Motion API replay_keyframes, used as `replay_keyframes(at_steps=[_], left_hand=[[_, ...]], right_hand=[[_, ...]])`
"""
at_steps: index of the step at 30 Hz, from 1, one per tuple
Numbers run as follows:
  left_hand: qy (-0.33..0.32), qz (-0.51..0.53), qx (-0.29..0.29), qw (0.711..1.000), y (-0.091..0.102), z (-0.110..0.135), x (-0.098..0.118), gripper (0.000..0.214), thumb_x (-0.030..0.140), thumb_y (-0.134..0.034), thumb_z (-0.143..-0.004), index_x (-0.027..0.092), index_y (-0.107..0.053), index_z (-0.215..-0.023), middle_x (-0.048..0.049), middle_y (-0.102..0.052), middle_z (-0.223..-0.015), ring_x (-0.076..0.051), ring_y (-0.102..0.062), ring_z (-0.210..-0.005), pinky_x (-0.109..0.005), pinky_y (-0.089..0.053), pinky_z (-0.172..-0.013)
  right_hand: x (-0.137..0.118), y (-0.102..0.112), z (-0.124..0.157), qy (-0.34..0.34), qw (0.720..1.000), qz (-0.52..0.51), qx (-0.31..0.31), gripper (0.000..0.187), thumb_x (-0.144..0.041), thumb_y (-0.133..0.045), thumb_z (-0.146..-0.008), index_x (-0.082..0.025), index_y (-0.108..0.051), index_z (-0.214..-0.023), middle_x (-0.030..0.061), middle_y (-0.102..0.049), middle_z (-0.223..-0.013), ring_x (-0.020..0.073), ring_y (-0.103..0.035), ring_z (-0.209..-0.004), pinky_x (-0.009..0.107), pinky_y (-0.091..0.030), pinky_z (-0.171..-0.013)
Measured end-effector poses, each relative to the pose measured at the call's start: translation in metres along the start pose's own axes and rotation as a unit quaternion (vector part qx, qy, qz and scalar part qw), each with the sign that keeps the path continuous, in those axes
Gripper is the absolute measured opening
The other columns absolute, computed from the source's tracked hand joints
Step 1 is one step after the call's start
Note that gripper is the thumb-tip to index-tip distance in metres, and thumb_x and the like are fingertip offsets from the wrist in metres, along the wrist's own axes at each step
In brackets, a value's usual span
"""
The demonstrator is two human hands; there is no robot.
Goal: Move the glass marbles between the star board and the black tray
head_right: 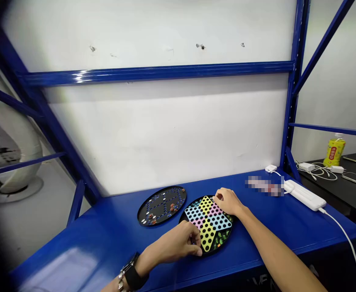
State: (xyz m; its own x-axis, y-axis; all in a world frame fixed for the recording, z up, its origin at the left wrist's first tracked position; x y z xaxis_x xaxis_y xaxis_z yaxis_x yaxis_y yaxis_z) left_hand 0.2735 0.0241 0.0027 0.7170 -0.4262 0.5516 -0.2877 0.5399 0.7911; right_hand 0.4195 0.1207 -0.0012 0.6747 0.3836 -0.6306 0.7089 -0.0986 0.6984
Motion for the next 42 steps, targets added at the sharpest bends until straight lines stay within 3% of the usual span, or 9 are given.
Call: replay_keyframes(at_steps=[12, 16, 21, 24, 26, 29, 32, 37, 42], left_hand=[[-0.002, 0.042, -0.007, 0.999, -0.004, -0.002, -0.003, 0.017, 0.032, -0.071, -0.067, 0.017, -0.073, -0.076, 0.0007, -0.072, -0.074, -0.011, -0.056, -0.062, -0.021, -0.036, -0.054], [-0.008, 0.034, 0.054, 0.998, 0.026, 0.002, -0.004, 0.021, 0.034, -0.062, -0.075, 0.016, -0.073, -0.080, -0.0003, -0.071, -0.074, -0.013, -0.057, -0.065, -0.023, -0.039, -0.058], [0.118, -0.058, 0.258, 0.957, 0.111, 0.015, -0.076, 0.030, 0.043, -0.055, -0.080, 0.019, -0.072, -0.080, -0.0032, -0.072, -0.075, -0.018, -0.063, -0.071, -0.025, -0.041, -0.062], [0.153, -0.091, 0.257, 0.950, 0.122, 0.015, -0.119, 0.034, 0.048, -0.053, -0.082, 0.021, -0.073, -0.079, -0.0042, -0.073, -0.079, -0.020, -0.066, -0.077, -0.025, -0.042, -0.063], [0.138, -0.089, 0.254, 0.953, 0.120, 0.016, -0.129, 0.037, 0.050, -0.048, -0.086, 0.022, -0.073, -0.085, -0.0038, -0.074, -0.082, -0.020, -0.066, -0.079, -0.025, -0.042, -0.065], [0.120, -0.085, 0.275, 0.950, 0.117, 0.023, -0.115, 0.042, 0.048, -0.039, -0.092, 0.021, -0.071, -0.092, -0.0031, -0.073, -0.080, -0.019, -0.065, -0.074, -0.027, -0.042, -0.065], [0.068, -0.078, 0.280, 0.954, 0.103, 0.030, -0.072, 0.039, 0.043, -0.038, -0.095, 0.020, -0.069, -0.097, -0.0034, -0.073, -0.089, -0.019, -0.064, -0.079, -0.028, -0.044, -0.071], [-0.089, -0.159, 0.117, 0.976, 0.029, 0.030, 0.010, 0.027, 0.031, -0.041, -0.096, 0.023, -0.066, -0.097, -0.0033, -0.068, -0.103, -0.018, -0.063, -0.091, -0.027, -0.047, -0.079], [-0.018, -0.295, 0.075, 0.952, 0.007, 0.035, 0.010, 0.026, 0.021, -0.039, -0.095, 0.021, -0.064, -0.100, -0.0062, -0.065, -0.109, -0.021, -0.064, -0.093, -0.031, -0.049, -0.079]], right_hand=[[0.001, -0.001, -0.001, 0.006, 1.000, 0.009, 0.003, 0.029, -0.039, -0.051, -0.090, -0.020, -0.057, -0.068, 0.0019, -0.061, -0.076, 0.0139, -0.052, -0.066, 0.026, -0.040, -0.063], [0.002, -0.002, -0.001, 0.004, 1.000, 0.006, 0.002, 0.027, -0.037, -0.051, -0.090, -0.021, -0.059, -0.070, 0.0022, -0.062, -0.078, 0.0141, -0.053, -0.068, 0.026, -0.040, -0.064], [0.004, -0.004, -0.002, 0.001, 1.000, 0.006, -0.003, 0.027, -0.038, -0.051, -0.090, -0.021, -0.059, -0.070, 0.0026, -0.062, -0.078, 0.0145, -0.053, -0.068, 0.026, -0.040, -0.063], [0.004, -0.004, -0.002, 0.001, 1.000, 0.004, -0.004, 0.027, -0.038, -0.051, -0.090, -0.021, -0.059, -0.071, 0.0024, -0.062, -0.078, 0.0146, -0.053, -0.068, 0.026, -0.040, -0.063], [0.003, -0.003, -0.002, 0.000, 1.000, 0.004, -0.005, 0.027, -0.039, -0.051, -0.090, -0.021, -0.059, -0.071, 0.0024, -0.062, -0.078, 0.0146, -0.053, -0.068, 0.026, -0.040, -0.063], [0.002, -0.002, -0.002, 0.000, 1.000, 0.009, -0.007, 0.027, -0.039, -0.051, -0.090, -0.021, -0.059, -0.071, 0.0025, -0.062, -0.079, 0.0147, -0.054, -0.069, 0.026, -0.040, -0.064], [0.002, -0.002, -0.002, 0.000, 1.000, 0.014, -0.010, 0.027, -0.039, -0.050, -0.090, -0.021, -0.060, -0.072, 0.0027, -0.062, -0.080, 0.0147, -0.054, -0.070, 0.026, -0.040, -0.064], [0.004, -0.002, -0.002, 0.005, 1.000, 0.013, -0.006, 0.028, -0.039, -0.050, -0.090, -0.021, -0.059, -0.070, 0.0021, -0.061, -0.078, 0.0143, -0.054, -0.068, 0.027, -0.041, -0.065], [0.002, -0.002, -0.002, 0.010, 1.000, 0.013, -0.009, 0.027, -0.038, -0.051, -0.090, -0.021, -0.060, -0.071, 0.0020, -0.061, -0.079, 0.0140, -0.054, -0.068, 0.026, -0.041, -0.064]])
Point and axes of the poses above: each hand's wrist, its own z-axis away from the middle knuckle, its own y-axis out of the back of the hand, x = y × z, the point moved 10 cm from there along -z, towards the middle knuckle
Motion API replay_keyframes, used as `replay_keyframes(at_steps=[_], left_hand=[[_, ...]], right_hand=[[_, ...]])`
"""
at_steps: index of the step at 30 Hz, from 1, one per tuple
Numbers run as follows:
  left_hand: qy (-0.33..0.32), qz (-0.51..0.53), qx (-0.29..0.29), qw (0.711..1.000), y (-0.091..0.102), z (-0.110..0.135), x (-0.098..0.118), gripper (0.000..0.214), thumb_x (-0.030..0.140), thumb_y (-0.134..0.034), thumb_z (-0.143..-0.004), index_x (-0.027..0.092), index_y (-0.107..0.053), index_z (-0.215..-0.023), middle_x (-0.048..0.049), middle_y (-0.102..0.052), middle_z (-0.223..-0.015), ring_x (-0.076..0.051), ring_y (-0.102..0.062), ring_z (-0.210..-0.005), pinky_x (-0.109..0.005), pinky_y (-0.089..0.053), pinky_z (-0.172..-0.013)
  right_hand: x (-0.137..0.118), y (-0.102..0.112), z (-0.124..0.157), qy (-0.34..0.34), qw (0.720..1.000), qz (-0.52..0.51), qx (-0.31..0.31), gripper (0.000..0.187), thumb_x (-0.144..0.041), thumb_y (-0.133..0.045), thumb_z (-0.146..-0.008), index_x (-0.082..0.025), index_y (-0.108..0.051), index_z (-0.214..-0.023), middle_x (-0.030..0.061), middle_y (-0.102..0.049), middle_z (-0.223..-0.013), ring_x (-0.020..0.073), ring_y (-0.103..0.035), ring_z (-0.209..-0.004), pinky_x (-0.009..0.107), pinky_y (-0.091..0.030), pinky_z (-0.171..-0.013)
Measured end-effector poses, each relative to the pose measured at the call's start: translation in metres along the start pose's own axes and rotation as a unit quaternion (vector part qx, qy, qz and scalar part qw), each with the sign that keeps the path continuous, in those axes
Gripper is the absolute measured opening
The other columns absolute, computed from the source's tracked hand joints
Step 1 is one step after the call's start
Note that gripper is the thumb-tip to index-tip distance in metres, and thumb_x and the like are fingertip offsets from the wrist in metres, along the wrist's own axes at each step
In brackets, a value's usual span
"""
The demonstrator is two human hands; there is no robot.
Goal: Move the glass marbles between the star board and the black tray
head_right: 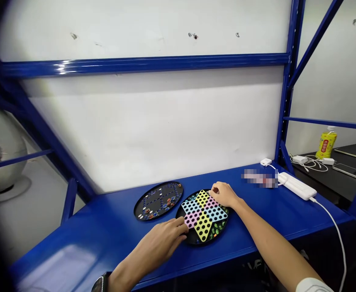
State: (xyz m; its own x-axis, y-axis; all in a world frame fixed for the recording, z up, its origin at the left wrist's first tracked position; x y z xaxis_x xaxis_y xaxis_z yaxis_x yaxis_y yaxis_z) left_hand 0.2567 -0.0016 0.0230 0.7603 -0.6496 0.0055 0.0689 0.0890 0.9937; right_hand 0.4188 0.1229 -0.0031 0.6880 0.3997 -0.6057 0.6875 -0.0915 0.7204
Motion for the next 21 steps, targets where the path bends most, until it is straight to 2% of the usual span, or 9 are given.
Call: replay_keyframes(at_steps=[7, 14, 18, 21], left_hand=[[0.033, -0.019, -0.039, 0.999, -0.001, 0.007, -0.003, 0.027, 0.025, -0.044, -0.095, 0.025, -0.063, -0.113, -0.0069, -0.064, -0.116, -0.024, -0.063, -0.101, -0.034, -0.050, -0.082], [0.060, -0.037, -0.038, 0.997, -0.001, 0.007, 0.000, 0.023, 0.024, -0.051, -0.091, 0.023, -0.068, -0.107, -0.0088, -0.065, -0.114, -0.027, -0.061, -0.104, -0.036, -0.048, -0.084], [0.046, -0.024, -0.050, 0.997, -0.006, 0.004, 0.006, 0.025, 0.024, -0.047, -0.093, 0.022, -0.067, -0.107, -0.0093, -0.066, -0.113, -0.026, -0.061, -0.104, -0.036, -0.046, -0.085], [0.027, 0.020, -0.033, 0.999, -0.007, -0.001, 0.014, 0.026, 0.032, -0.044, -0.095, 0.023, -0.067, -0.105, -0.0081, -0.067, -0.111, -0.026, -0.061, -0.102, -0.036, -0.045, -0.084]], right_hand=[[-0.002, 0.001, 0.001, -0.006, 1.000, 0.007, -0.007, 0.027, -0.038, -0.052, -0.090, -0.021, -0.059, -0.070, 0.0021, -0.061, -0.079, 0.0140, -0.054, -0.069, 0.026, -0.041, -0.065], [-0.002, 0.001, 0.001, -0.008, 1.000, 0.010, -0.008, 0.026, -0.037, -0.052, -0.090, -0.020, -0.060, -0.071, 0.0023, -0.062, -0.079, 0.0142, -0.054, -0.069, 0.027, -0.041, -0.065], [-0.002, 0.001, 0.001, -0.008, 1.000, 0.009, -0.011, 0.027, -0.038, -0.052, -0.090, -0.020, -0.060, -0.072, 0.0022, -0.062, -0.080, 0.0140, -0.053, -0.069, 0.026, -0.039, -0.064], [-0.002, 0.000, 0.001, -0.007, 1.000, 0.014, -0.011, 0.027, -0.038, -0.052, -0.090, -0.021, -0.060, -0.071, 0.0016, -0.062, -0.079, 0.0136, -0.053, -0.068, 0.026, -0.039, -0.064]])
Point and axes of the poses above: each hand's wrist, its own z-axis away from the middle knuckle, its own y-axis out of the back of the hand, x = y × z, the point moved 10 cm from there along -z, towards the middle knuckle
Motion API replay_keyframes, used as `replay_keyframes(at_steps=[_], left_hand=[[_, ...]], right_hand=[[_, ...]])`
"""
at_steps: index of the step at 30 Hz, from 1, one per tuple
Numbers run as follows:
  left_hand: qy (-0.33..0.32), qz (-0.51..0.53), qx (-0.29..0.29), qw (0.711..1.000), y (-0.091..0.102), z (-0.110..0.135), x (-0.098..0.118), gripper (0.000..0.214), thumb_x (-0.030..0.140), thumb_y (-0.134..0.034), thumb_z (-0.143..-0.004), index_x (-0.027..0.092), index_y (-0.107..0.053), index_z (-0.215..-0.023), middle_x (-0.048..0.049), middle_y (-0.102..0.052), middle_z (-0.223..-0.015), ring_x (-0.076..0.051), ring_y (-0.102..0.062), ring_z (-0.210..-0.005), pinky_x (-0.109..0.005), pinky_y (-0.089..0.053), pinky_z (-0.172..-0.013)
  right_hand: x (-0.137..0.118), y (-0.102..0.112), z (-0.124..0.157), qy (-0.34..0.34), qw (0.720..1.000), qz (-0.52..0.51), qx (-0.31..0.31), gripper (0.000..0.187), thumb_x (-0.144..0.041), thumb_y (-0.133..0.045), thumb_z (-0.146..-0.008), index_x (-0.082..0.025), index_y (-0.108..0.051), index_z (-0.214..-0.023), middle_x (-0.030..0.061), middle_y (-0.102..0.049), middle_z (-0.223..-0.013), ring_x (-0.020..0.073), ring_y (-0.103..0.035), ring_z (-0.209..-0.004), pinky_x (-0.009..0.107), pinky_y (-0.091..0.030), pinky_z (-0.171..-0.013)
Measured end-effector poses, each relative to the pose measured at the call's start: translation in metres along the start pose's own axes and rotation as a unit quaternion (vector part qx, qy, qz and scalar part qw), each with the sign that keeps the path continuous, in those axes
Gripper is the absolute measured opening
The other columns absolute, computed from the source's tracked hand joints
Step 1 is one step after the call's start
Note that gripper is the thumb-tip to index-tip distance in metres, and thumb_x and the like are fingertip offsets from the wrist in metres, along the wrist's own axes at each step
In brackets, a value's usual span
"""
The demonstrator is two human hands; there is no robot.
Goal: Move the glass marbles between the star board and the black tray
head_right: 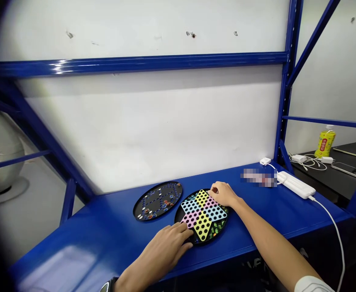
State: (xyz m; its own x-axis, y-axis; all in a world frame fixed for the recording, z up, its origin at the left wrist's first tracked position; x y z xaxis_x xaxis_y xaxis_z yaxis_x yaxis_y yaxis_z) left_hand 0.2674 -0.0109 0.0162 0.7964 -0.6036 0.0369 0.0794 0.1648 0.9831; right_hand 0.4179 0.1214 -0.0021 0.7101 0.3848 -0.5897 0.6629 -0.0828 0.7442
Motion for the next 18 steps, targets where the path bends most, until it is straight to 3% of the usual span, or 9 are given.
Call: replay_keyframes(at_steps=[4, 7, 12, 18], left_hand=[[0.017, 0.048, 0.050, 0.997, 0.004, -0.008, 0.001, 0.035, 0.043, -0.039, -0.097, 0.022, -0.067, -0.096, -0.0076, -0.068, -0.104, -0.024, -0.063, -0.098, -0.032, -0.043, -0.079], [0.064, 0.084, 0.048, 0.993, -0.001, -0.011, -0.009, 0.031, 0.045, -0.046, -0.093, 0.022, -0.066, -0.090, -0.0060, -0.070, -0.097, -0.021, -0.065, -0.087, -0.029, -0.040, -0.071], [0.082, 0.137, 0.044, 0.986, -0.007, -0.011, -0.014, 0.024, 0.043, -0.051, -0.090, 0.025, -0.065, -0.087, -0.0018, -0.072, -0.092, -0.019, -0.065, -0.085, -0.027, -0.038, -0.069], [0.098, 0.117, 0.039, 0.988, -0.011, -0.013, -0.008, 0.019, 0.033, -0.050, -0.091, 0.024, -0.065, -0.091, -0.0052, -0.072, -0.101, -0.022, -0.066, -0.093, -0.028, -0.041, -0.073]], right_hand=[[-0.001, 0.000, 0.000, 0.004, 1.000, 0.004, 0.003, 0.026, -0.038, -0.053, -0.090, -0.020, -0.061, -0.072, 0.0020, -0.062, -0.079, 0.0137, -0.053, -0.069, 0.026, -0.039, -0.065], [-0.001, 0.000, 0.000, 0.005, 1.000, 0.000, 0.000, 0.027, -0.038, -0.053, -0.090, -0.020, -0.061, -0.071, 0.0020, -0.062, -0.079, 0.0138, -0.053, -0.068, 0.026, -0.039, -0.064], [-0.002, 0.000, 0.000, 0.010, 1.000, 0.001, 0.002, 0.027, -0.036, -0.053, -0.090, -0.020, -0.060, -0.069, 0.0013, -0.062, -0.077, 0.0134, -0.053, -0.067, 0.026, -0.039, -0.065], [-0.002, -0.001, -0.001, 0.008, 1.000, 0.004, 0.000, 0.027, -0.037, -0.052, -0.090, -0.020, -0.061, -0.070, 0.0018, -0.062, -0.077, 0.0138, -0.053, -0.068, 0.026, -0.039, -0.065]])
Point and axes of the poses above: each hand's wrist, its own z-axis away from the middle knuckle, its own y-axis out of the back of the hand, x = y × z, the point moved 10 cm from there along -z, towards the middle knuckle
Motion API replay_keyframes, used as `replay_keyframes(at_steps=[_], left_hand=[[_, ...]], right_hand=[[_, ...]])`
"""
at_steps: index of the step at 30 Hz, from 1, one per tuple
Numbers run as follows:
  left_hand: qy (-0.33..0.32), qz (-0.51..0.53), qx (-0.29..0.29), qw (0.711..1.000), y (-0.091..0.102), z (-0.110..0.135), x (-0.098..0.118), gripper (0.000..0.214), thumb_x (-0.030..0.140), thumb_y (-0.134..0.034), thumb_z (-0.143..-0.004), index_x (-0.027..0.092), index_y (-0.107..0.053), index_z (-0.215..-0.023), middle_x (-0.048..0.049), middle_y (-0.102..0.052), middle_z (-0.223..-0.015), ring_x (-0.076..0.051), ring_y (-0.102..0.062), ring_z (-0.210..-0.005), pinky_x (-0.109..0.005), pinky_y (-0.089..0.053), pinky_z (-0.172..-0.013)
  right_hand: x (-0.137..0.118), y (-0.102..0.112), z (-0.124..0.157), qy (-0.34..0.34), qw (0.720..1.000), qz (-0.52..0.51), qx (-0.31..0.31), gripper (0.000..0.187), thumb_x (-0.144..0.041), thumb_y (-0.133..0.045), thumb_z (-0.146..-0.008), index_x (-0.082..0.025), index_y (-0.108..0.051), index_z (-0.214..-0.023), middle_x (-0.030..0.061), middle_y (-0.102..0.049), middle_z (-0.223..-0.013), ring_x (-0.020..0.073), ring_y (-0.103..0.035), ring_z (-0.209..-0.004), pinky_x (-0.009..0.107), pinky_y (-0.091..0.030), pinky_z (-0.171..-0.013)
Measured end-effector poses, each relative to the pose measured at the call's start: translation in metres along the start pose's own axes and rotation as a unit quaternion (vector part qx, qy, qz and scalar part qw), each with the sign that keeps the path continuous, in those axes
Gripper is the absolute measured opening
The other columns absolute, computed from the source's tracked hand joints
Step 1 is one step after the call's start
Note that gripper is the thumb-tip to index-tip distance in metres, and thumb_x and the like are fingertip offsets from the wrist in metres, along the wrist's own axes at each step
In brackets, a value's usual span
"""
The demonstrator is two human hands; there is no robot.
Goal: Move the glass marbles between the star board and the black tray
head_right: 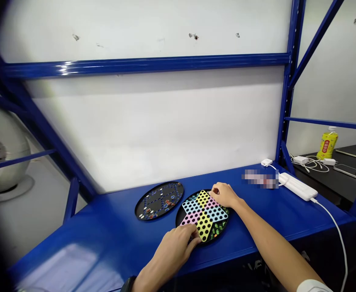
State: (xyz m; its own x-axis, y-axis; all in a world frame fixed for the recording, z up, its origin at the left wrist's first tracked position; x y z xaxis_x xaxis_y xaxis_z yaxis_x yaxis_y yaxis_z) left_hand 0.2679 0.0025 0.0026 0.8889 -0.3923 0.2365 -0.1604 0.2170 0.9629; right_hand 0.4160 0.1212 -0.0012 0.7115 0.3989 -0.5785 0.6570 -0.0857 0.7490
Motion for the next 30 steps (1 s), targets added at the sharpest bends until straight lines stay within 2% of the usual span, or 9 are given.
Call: replay_keyframes(at_steps=[9, 15, 18, 21, 23, 24, 27, 28, 30], left_hand=[[0.012, 0.003, 0.005, 1.000, 0.022, -0.007, -0.013, 0.016, 0.032, -0.063, -0.076, 0.027, -0.074, -0.085, -0.0025, -0.076, -0.089, -0.022, -0.067, -0.084, -0.030, -0.043, -0.070], [-0.007, -0.057, -0.042, 0.997, 0.018, -0.013, -0.004, 0.023, 0.016, -0.058, -0.073, 0.026, -0.078, -0.081, -0.0076, -0.076, -0.086, -0.026, -0.069, -0.083, -0.032, -0.045, -0.069], [-0.043, -0.016, -0.036, 0.998, 0.017, -0.016, -0.001, 0.025, 0.014, -0.060, -0.070, 0.025, -0.078, -0.084, -0.0055, -0.076, -0.086, -0.023, -0.068, -0.081, -0.031, -0.047, -0.069], [-0.049, 0.066, -0.021, 0.996, 0.020, -0.017, -0.011, 0.023, 0.018, -0.064, -0.069, 0.023, -0.078, -0.087, -0.0033, -0.077, -0.085, -0.021, -0.068, -0.078, -0.029, -0.049, -0.070], [-0.036, 0.123, 0.020, 0.992, 0.033, -0.018, -0.029, 0.022, 0.024, -0.064, -0.072, 0.022, -0.078, -0.089, -0.0026, -0.077, -0.087, -0.020, -0.069, -0.080, -0.028, -0.051, -0.073], [-0.023, 0.148, 0.063, 0.987, 0.045, -0.019, -0.042, 0.023, 0.028, -0.063, -0.074, 0.021, -0.077, -0.091, -0.0024, -0.077, -0.088, -0.020, -0.069, -0.082, -0.028, -0.052, -0.075], [0.050, 0.193, 0.206, 0.958, 0.080, -0.020, -0.100, 0.030, 0.038, -0.062, -0.078, 0.018, -0.074, -0.097, -0.0036, -0.077, -0.094, -0.022, -0.069, -0.090, -0.028, -0.053, -0.080], [0.073, 0.198, 0.220, 0.952, 0.084, -0.023, -0.120, 0.032, 0.039, -0.062, -0.078, 0.017, -0.073, -0.098, -0.0046, -0.076, -0.095, -0.023, -0.070, -0.091, -0.028, -0.053, -0.081], [0.103, 0.196, 0.210, 0.952, 0.082, -0.032, -0.153, 0.033, 0.038, -0.061, -0.079, 0.015, -0.071, -0.100, -0.0063, -0.076, -0.095, -0.025, -0.070, -0.092, -0.030, -0.053, -0.081]], right_hand=[[0.001, 0.000, 0.000, -0.002, 1.000, -0.003, -0.002, 0.026, -0.038, -0.052, -0.089, -0.021, -0.061, -0.072, 0.0020, -0.062, -0.078, 0.0143, -0.054, -0.069, 0.027, -0.040, -0.065], [0.001, 0.000, 0.001, -0.003, 1.000, -0.004, -0.003, 0.025, -0.036, -0.053, -0.089, -0.021, -0.061, -0.071, 0.0021, -0.063, -0.079, 0.0142, -0.054, -0.069, 0.027, -0.040, -0.065], [0.000, 0.000, 0.001, -0.004, 1.000, -0.004, -0.004, 0.025, -0.037, -0.053, -0.089, -0.021, -0.061, -0.072, 0.0020, -0.063, -0.079, 0.0143, -0.054, -0.070, 0.026, -0.039, -0.065], [0.000, 0.000, 0.001, -0.005, 1.000, 0.000, -0.006, 0.026, -0.038, -0.053, -0.089, -0.021, -0.061, -0.072, 0.0019, -0.063, -0.079, 0.0141, -0.054, -0.070, 0.026, -0.038, -0.065], [0.001, 0.000, 0.001, -0.008, 1.000, 0.002, -0.007, 0.025, -0.037, -0.053, -0.089, -0.021, -0.061, -0.072, 0.0016, -0.063, -0.079, 0.0139, -0.054, -0.069, 0.026, -0.038, -0.065], [0.001, 0.000, 0.001, -0.009, 1.000, 0.001, -0.008, 0.025, -0.037, -0.052, -0.089, -0.021, -0.061, -0.072, 0.0015, -0.063, -0.079, 0.0139, -0.054, -0.069, 0.026, -0.038, -0.065], [0.001, 0.000, 0.001, -0.009, 1.000, -0.002, -0.010, 0.026, -0.037, -0.052, -0.089, -0.021, -0.061, -0.072, 0.0016, -0.063, -0.079, 0.0140, -0.054, -0.069, 0.027, -0.037, -0.064], [0.001, 0.000, 0.001, -0.009, 1.000, -0.003, -0.010, 0.025, -0.037, -0.052, -0.089, -0.021, -0.061, -0.072, 0.0016, -0.063, -0.079, 0.0141, -0.054, -0.069, 0.027, -0.037, -0.064], [0.000, 0.000, 0.001, -0.009, 1.000, -0.003, -0.009, 0.025, -0.037, -0.053, -0.089, -0.021, -0.061, -0.072, 0.0017, -0.063, -0.079, 0.0142, -0.055, -0.070, 0.027, -0.037, -0.064]])
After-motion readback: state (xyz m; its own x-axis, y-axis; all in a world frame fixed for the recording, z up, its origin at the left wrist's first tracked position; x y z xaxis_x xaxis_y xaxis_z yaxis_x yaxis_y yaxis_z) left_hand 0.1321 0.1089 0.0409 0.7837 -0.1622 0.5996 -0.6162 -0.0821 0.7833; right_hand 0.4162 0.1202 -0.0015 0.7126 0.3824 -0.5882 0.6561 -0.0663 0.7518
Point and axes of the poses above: each hand's wrist, its own z-axis away from the middle knuckle, its own y-axis out of the back of the hand, x = y × z, the point moved 10 cm from there along -z, towards the middle knuckle
